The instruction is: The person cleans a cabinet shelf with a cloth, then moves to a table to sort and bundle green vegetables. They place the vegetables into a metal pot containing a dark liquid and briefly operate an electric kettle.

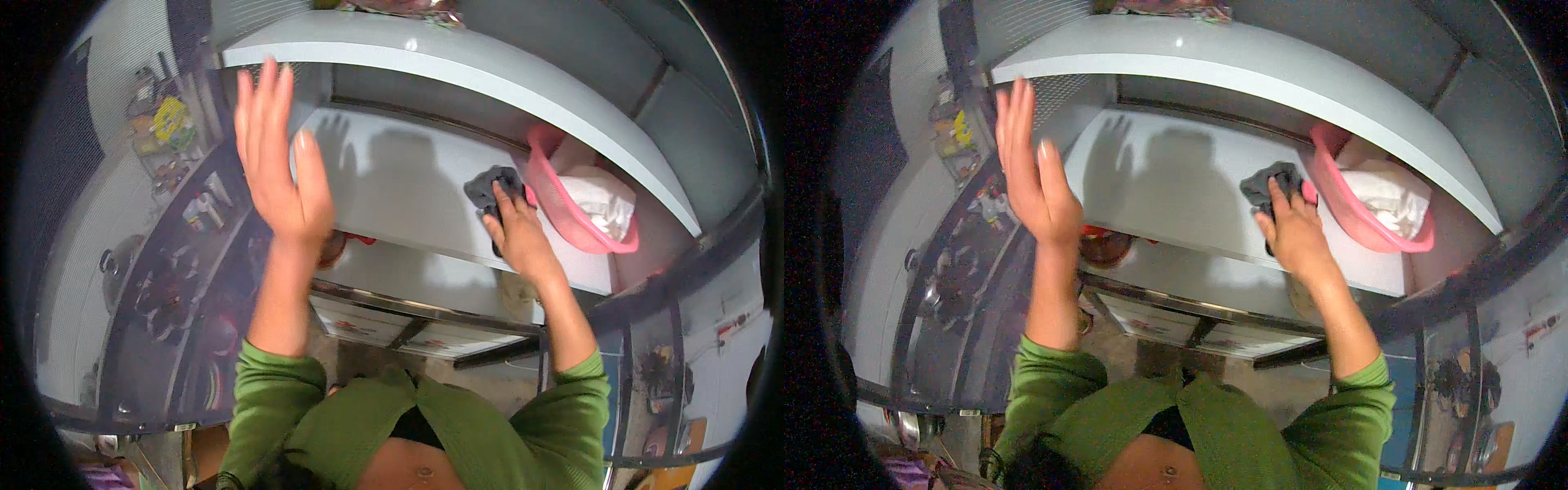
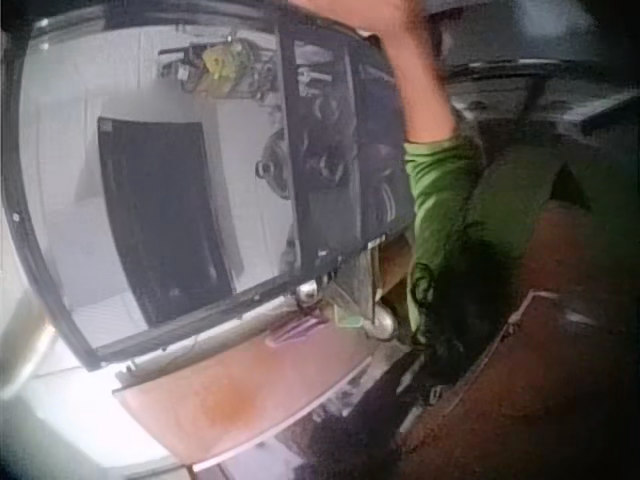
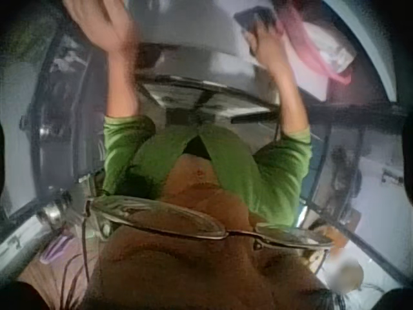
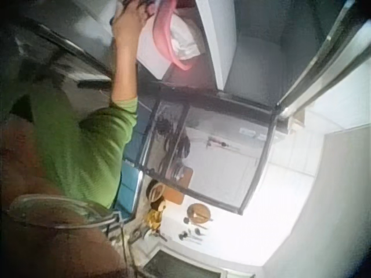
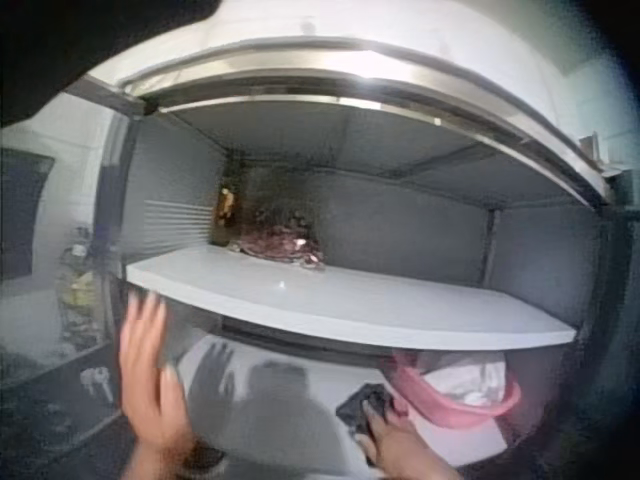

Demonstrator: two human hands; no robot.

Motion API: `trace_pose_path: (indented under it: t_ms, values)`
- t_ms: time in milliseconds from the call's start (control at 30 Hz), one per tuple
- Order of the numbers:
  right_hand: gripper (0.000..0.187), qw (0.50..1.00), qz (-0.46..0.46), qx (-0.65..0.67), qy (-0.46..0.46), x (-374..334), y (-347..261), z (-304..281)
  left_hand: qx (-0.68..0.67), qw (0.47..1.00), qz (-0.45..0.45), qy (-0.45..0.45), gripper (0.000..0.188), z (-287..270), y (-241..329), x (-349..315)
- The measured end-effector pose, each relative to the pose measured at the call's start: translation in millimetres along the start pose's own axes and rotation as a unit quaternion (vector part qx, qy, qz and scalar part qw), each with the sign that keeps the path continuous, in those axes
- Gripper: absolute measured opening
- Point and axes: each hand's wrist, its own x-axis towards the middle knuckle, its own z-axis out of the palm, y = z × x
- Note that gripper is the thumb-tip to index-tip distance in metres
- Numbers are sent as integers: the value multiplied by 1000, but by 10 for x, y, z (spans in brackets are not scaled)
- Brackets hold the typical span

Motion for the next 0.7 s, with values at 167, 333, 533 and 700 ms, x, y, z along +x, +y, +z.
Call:
trace_pose_path:
  t_ms: [167,333,533,700]
  values:
    - [60,998,-61,-12,-24,981,218,490,-43,990,-107,-81,44,-488,352,-717]
    - [55,998,-55,-26,-34,1974,-380,948,-34,982,-152,-105,41,-785,366,-1080]
    - [46,926,-369,67,32,1638,-1594,1173,-8,978,-168,-127,40,-1059,250,-1175]
    - [49,865,-480,141,-34,1808,-1388,966,3,969,-207,-133,39,-1247,173,-1192]
